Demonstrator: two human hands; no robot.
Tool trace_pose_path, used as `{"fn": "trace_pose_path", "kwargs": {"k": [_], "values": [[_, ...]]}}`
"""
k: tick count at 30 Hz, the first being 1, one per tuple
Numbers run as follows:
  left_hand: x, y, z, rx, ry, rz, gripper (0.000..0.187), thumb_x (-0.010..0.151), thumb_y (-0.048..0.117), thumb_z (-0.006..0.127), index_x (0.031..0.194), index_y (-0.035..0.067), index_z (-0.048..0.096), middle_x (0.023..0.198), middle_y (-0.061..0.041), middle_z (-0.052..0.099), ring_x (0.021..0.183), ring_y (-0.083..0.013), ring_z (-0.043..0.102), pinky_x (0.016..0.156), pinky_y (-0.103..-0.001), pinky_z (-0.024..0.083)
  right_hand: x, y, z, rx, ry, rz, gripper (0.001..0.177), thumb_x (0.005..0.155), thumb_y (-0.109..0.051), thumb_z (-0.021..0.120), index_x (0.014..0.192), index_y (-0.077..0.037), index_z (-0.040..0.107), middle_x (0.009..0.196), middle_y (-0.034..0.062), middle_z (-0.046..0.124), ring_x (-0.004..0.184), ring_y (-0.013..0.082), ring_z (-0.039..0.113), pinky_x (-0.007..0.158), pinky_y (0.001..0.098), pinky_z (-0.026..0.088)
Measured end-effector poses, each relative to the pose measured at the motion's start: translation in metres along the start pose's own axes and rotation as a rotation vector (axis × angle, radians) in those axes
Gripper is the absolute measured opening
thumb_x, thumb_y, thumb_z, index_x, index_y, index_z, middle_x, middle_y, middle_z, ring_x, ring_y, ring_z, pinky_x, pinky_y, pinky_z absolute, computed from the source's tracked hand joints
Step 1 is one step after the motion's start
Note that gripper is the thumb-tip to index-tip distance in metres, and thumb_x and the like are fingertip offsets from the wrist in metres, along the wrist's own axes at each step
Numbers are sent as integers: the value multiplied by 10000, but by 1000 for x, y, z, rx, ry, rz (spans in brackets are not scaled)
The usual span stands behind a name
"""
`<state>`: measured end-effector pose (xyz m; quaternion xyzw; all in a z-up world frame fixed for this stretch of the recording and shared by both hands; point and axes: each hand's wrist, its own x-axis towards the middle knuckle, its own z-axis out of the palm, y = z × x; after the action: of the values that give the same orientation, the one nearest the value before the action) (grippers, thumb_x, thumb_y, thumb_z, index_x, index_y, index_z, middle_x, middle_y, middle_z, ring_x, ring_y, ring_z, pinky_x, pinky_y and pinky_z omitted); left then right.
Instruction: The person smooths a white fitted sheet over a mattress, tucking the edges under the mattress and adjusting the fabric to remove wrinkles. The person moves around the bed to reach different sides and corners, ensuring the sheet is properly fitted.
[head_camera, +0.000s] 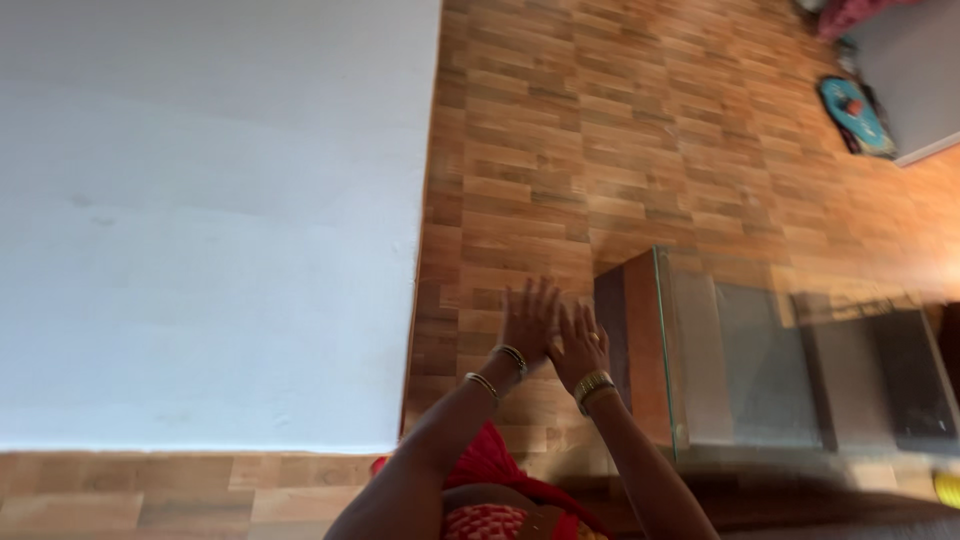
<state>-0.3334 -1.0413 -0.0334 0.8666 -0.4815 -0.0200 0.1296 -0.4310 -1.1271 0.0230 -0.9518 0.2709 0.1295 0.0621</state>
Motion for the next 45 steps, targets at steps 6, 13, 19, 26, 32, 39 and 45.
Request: {"fn": "trace_pose_path", "kwargs": {"k": [6, 13, 19, 26, 32, 39, 45], "values": [[42, -98, -29, 145, 113, -410, 853, 980, 540, 452, 1624, 113, 93, 1691, -202, -5, 1556, -389, -38, 1193, -696, -10, 122, -70, -22, -61, 180, -447, 766, 972, -374, 550, 1613, -115, 222, 1706, 101, 197, 1610, 246, 124, 1267, 526, 144], [151, -180, -28, 76, 85, -638, 805, 988, 466, 460, 1637, 141, 113, 1701, -212, 11, 1566, -390, -35, 1172, -724, 0, 276, -100, -62, -50, 124, -617, 792, 951, -398, 574, 1587, -99, 209, 1680, 151, 157, 1563, 292, 107, 1228, 541, 131], [273, -252, -62, 74, -47, -612, 800, 994, 461, 470, 1633, 141, 112, 1699, -218, -7, 1566, -406, -61, 1165, -741, -20, 419, -110, -102, 94, 100, -629, 753, 976, -386, 584, 1584, -112, 233, 1668, 187, 168, 1552, 333, 154, 1221, 536, 185], [410, -277, -61, 111, -46, -538, 798, 986, 469, 480, 1623, 135, 135, 1693, -220, 6, 1558, -404, -47, 1161, -741, -11, 543, -69, -132, 200, 37, -496, 766, 924, -438, 630, 1549, -115, 327, 1671, 181, 180, 1552, 334, 174, 1229, 493, 223], [550, -326, -40, 164, 29, -499, 746, 1016, 468, 452, 1625, 151, 163, 1689, -195, 43, 1558, -405, -8, 1154, -764, -6, 685, -40, -159, 200, 43, -480, 761, 945, -508, 603, 1529, -87, 359, 1668, 217, 159, 1548, 363, 184, 1227, 509, 236], [688, -392, -58, 198, -34, -627, 691, 1036, 482, 364, 1611, 162, 154, 1678, -164, 69, 1562, -375, 5, 1169, -738, -8, 835, -51, -229, 231, -42, -574, 687, 933, -518, 605, 1461, -105, 454, 1629, 270, 226, 1471, 438, 332, 1186, 521, 344], [753, -432, -32, 142, -11, -719, 684, 1022, 453, 407, 1604, 161, 199, 1677, -179, 124, 1556, -373, 47, 1175, -720, 4, 928, -56, -235, 121, -88, -687, 559, 950, -430, 604, 1398, -113, 497, 1606, 284, 310, 1408, 428, 458, 1129, 526, 425]]}}
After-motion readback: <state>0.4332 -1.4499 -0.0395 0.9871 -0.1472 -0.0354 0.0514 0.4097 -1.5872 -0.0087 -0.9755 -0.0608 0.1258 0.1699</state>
